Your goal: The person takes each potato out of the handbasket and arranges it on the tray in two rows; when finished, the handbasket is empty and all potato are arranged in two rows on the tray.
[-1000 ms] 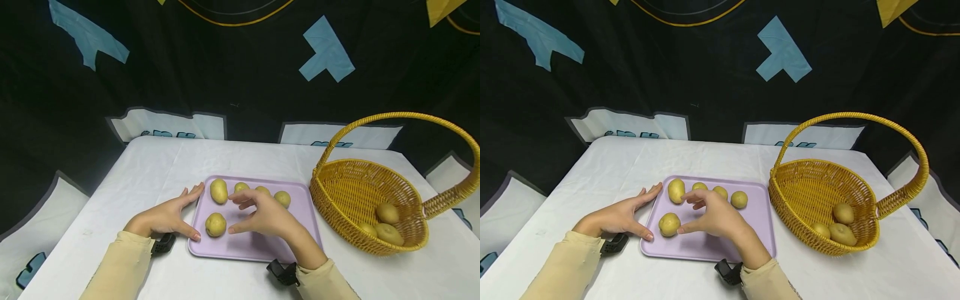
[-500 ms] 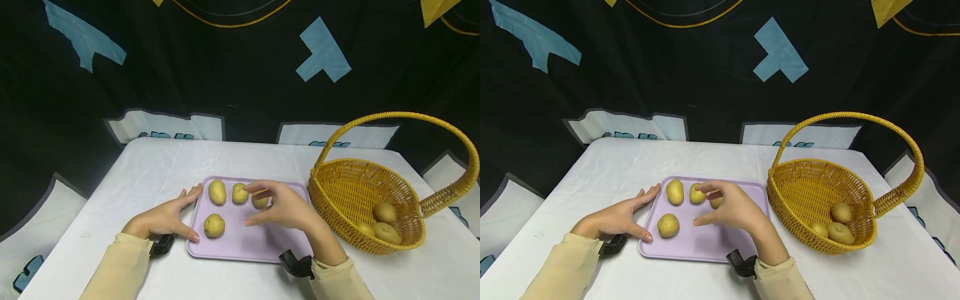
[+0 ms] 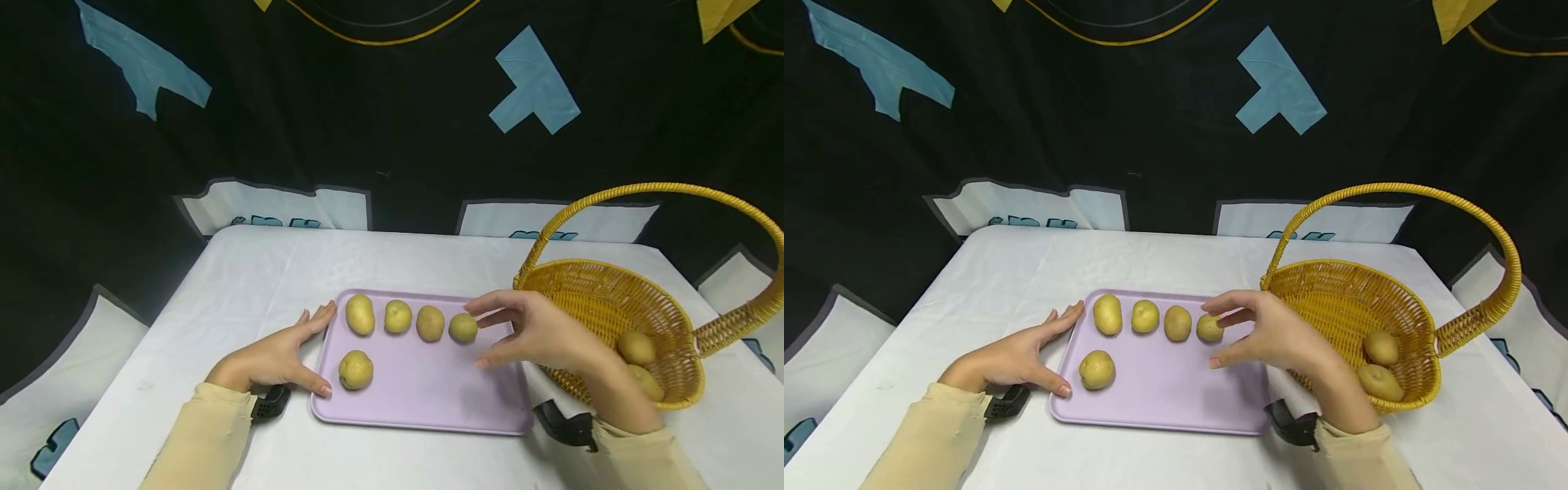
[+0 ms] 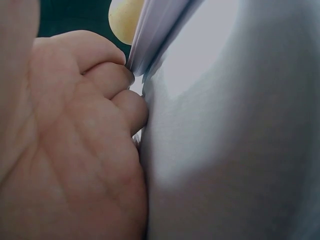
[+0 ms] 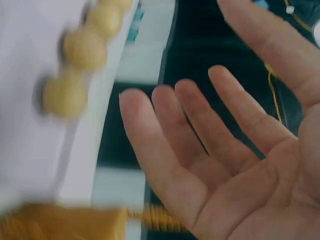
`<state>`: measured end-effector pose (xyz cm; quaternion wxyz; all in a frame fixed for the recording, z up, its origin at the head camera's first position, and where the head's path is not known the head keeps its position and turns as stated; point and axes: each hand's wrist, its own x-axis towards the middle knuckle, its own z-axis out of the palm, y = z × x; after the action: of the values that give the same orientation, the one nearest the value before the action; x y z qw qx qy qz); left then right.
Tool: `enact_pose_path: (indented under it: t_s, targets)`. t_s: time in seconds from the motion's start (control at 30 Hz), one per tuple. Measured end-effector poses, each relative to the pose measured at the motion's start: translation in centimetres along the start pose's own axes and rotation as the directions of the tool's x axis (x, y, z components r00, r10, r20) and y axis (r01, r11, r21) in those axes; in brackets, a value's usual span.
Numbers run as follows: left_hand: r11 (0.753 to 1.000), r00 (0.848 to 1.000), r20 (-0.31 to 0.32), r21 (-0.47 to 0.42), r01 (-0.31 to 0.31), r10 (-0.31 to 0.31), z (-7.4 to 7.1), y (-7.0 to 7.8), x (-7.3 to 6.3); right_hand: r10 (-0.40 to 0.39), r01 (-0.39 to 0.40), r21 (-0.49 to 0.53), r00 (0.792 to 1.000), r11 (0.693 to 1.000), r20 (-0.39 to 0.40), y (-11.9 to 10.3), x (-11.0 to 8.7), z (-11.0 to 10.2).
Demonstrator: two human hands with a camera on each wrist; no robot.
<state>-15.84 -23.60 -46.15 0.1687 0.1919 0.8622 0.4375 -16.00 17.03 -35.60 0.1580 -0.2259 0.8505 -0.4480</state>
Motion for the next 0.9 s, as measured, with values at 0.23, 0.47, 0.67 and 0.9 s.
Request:
enact_pose_path:
  t_s: [0.23,0.47,0.67,0.9]
  targets:
    - [1.0,1.0,-0.003,-0.005,0.015,-0.015,0.1,0.2,0.0,0.088,-0.083,-0.097,0.995,0.992,0.043,2.2,-3.4,-6.1]
    - [1.0,1.0,0.006,-0.005,0.026,-0.026,0.0,0.3,0.0,0.178,-0.166,-0.09,0.973,0.982,0.148,5.7,-5.7,-9.4]
    - [1.0,1.0,0.007,0.004,0.022,-0.022,-0.1,0.4,0.0,0.23,-0.21,-0.102,0.941,0.972,0.249,7.4,-6.6,-10.4]
    - [1.0,1.0,0.005,-0.003,0.019,-0.019,-0.1,0.5,0.0,0.259,-0.24,-0.099,0.923,0.966,0.284,8.1,-6.9,-10.8]
